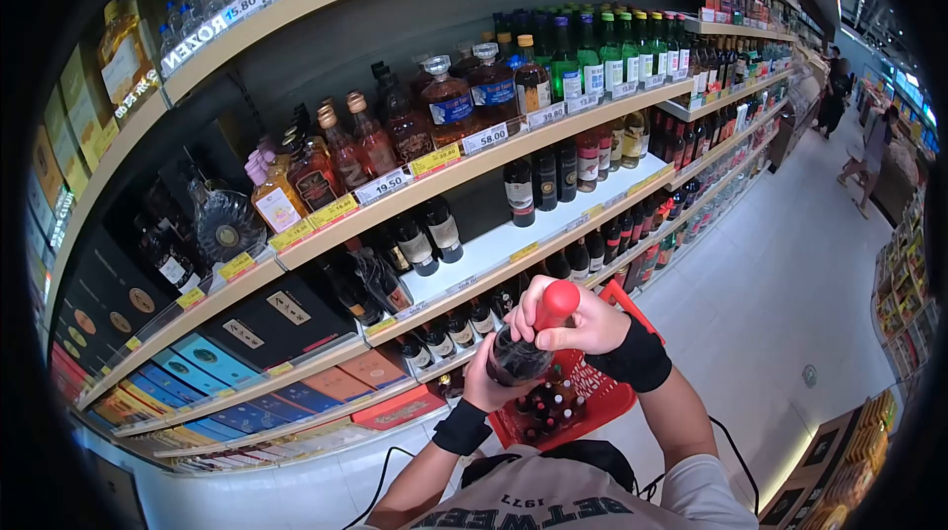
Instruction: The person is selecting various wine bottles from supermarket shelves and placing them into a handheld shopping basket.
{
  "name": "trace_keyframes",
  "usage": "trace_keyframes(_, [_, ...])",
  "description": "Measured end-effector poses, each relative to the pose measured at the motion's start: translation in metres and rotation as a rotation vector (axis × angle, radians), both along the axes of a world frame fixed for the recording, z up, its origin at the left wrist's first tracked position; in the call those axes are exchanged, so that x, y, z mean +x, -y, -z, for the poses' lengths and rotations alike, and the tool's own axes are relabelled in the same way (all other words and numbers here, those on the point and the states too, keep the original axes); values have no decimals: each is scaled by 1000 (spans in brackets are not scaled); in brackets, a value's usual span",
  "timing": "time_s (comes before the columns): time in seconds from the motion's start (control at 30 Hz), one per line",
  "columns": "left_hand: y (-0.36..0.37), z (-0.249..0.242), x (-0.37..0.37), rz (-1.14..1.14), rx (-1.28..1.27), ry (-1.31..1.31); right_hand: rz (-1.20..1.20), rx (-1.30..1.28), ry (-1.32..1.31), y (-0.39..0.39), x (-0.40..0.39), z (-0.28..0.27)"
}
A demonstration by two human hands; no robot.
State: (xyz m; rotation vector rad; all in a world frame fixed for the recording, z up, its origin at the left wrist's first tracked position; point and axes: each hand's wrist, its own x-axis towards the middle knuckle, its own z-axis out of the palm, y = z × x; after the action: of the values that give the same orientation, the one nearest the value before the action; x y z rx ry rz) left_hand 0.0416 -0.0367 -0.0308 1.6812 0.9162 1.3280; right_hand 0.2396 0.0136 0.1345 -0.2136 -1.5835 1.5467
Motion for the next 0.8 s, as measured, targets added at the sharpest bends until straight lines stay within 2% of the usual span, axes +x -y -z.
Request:
trace_keyframes(0.03, [0,-4,2,22,-61,37,-14,-3,-11,0,1,0])
trace_keyframes(0.1, [10,-22,3,-23,55,-107,-42,-11,-36,0,2,-1])
trace_keyframes(0.13, [17,-22,4,-80,-49,-257,-53,-25,-38,1,2,-1])
trace_keyframes(0.23, [20,-19,7,30,-39,-118,-78,-93,-28,8,1,4])
trace_keyframes(0.37, [26,-11,6,125,-282,-18,-27,-177,-70,1,4,11])
trace_keyframes(0.53, [29,-3,1,136,-364,-94,48,-129,-64,-9,9,20])
trace_keyframes(0.67, [28,-6,-5,205,-329,-166,72,-198,-104,-21,8,32])
trace_keyframes(0.8, [30,-24,-13,296,-355,-47,93,-312,-177,-32,1,49])
